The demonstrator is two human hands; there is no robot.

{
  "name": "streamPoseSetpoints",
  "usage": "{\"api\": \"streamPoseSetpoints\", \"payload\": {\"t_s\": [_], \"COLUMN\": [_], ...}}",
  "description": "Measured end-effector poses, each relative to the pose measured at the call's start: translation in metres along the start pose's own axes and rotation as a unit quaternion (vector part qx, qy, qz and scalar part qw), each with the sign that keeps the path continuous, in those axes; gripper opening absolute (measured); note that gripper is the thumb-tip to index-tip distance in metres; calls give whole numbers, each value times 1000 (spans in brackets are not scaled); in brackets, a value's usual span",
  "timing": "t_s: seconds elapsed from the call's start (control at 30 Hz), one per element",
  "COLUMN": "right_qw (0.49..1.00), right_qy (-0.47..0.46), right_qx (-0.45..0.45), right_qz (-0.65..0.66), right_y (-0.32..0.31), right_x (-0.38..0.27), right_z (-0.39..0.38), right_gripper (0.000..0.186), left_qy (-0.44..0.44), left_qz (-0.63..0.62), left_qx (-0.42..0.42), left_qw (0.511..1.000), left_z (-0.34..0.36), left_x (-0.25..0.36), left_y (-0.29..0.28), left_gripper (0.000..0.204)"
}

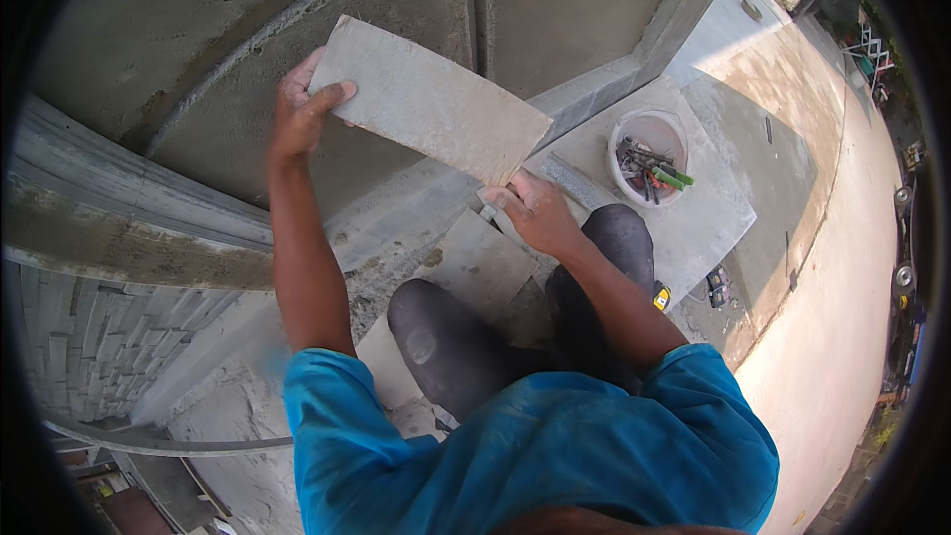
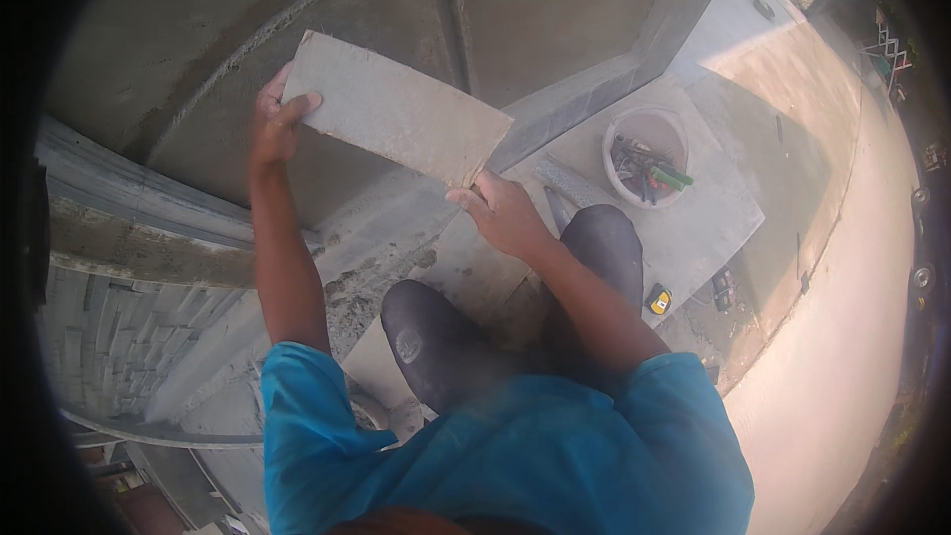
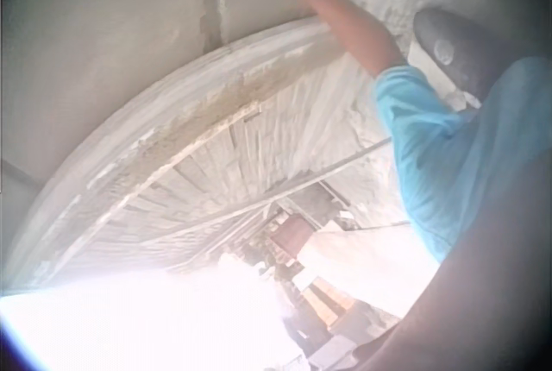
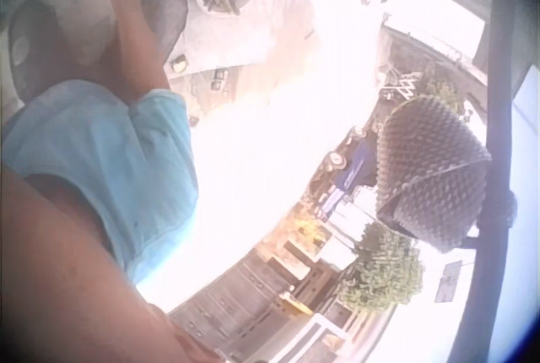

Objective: The person measures a concrete structure with a tape measure and marks a tile with a pencil. Then the person uses a hand saw to cut the tile along the marked line. The cut tile piece is placed against the structure to check fit.

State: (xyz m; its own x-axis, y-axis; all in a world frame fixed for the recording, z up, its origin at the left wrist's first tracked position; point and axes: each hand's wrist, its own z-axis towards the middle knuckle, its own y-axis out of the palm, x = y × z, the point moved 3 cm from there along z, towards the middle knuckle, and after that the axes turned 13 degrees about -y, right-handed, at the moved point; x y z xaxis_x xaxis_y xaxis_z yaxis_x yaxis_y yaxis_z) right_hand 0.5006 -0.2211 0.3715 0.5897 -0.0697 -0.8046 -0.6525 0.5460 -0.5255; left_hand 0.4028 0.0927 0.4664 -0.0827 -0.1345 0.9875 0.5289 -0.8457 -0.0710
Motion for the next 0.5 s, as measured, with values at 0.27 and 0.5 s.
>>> {"api": "streamPoseSetpoints", "payload": {"t_s": [0.27, 0.5], "right_qw": [995, 990], "right_qy": [21, -85], "right_qx": [-99, -79], "right_qz": [-12, -75], "right_y": [19, -16], "right_x": [57, 78], "right_z": [-65, -59], "right_gripper": [21, 60], "left_qy": [-71, -90], "left_qz": [-9, 97], "left_qx": [54, 82], "left_qw": [996, 988], "left_z": [-5, -19], "left_x": [2, 17], "left_y": [5, 7], "left_gripper": [59, 62]}}
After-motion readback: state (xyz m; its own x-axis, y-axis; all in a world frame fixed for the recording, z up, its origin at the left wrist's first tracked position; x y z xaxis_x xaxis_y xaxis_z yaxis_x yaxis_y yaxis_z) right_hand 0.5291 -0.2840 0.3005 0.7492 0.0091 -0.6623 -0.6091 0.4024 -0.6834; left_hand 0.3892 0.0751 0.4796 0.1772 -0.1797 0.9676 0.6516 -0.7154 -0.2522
